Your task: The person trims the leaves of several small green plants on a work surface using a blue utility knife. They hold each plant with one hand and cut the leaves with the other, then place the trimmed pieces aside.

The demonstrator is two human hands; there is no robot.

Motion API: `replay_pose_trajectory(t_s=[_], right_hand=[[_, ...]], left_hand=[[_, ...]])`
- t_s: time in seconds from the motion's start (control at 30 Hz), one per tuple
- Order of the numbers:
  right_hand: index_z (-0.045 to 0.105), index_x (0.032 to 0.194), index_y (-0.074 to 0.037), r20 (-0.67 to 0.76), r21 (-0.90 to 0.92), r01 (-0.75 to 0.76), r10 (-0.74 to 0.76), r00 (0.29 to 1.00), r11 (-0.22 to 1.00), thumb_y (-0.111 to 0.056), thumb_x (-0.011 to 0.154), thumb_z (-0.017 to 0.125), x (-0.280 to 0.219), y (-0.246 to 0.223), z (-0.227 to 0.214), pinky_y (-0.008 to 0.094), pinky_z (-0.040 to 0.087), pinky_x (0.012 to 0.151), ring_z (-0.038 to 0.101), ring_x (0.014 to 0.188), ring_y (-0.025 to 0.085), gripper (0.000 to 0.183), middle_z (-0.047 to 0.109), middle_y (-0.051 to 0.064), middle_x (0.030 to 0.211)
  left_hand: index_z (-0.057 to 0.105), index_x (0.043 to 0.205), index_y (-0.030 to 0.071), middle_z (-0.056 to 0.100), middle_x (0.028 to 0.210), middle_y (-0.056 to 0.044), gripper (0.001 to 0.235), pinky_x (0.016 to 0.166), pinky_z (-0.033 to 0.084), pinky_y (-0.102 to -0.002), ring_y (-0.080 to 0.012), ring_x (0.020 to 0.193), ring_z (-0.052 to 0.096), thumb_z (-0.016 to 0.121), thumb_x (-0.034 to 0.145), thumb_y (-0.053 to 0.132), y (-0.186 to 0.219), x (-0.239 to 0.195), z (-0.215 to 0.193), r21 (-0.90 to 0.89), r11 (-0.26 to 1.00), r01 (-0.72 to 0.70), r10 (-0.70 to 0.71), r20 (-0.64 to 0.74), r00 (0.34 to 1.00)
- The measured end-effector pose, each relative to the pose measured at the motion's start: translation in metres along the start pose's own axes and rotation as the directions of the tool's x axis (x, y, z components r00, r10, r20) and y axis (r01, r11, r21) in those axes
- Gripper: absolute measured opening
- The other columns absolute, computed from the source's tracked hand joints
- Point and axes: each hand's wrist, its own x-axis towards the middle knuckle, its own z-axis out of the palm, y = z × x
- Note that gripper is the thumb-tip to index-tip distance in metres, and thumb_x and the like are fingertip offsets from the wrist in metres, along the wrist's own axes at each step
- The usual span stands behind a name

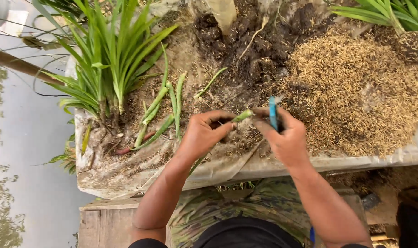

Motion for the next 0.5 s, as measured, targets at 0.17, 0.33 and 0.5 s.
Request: replay_pose_trajectory(t_s=[0.17,0.33,0.5], right_hand=[[0.081,0.118,-0.001,-0.007,0.088,-0.008,0.008,1.0,0.996,-0.01,0.097,0.087,0.01,0.015,0.01,0.042,0.062,0.093,0.075,0.088,0.022,0.024,0.082,0.02,0.103],[0.083,0.112,0.002,0.003,0.152,0.022,-0.023,1.0,0.988,-0.006,0.094,0.09,0.013,0.009,0.018,0.039,0.062,0.094,0.077,0.094,0.02,0.021,0.084,0.02,0.102],[0.082,0.112,0.003,-0.044,0.224,0.054,-0.045,0.998,0.973,0.0,0.091,0.09,0.012,0.019,0.02,0.036,0.062,0.093,0.076,0.095,0.018,0.022,0.084,0.019,0.102]], left_hand=[[0.084,0.111,-0.005,0.081,0.084,-0.025,0.02,0.054,0.067,-0.036,-0.0207,0.059,0.075,0.084,0.093,0.002,-0.012,-0.003,0.007,-0.016,1.0,-0.007,0.007,0.031,1.0],[0.083,0.109,-0.004,0.08,0.082,-0.024,0.016,0.054,0.067,-0.035,-0.0207,0.061,0.076,0.082,0.099,0.008,-0.034,0.005,0.004,-0.098,0.995,-0.016,0.023,0.077,0.997],[0.083,0.107,-0.006,0.078,0.079,-0.023,0.015,0.054,0.066,-0.037,-0.0204,0.06,0.074,0.075,0.098,0.003,-0.039,0.006,0.005,-0.139,0.99,-0.018,0.028,0.076,0.997]])
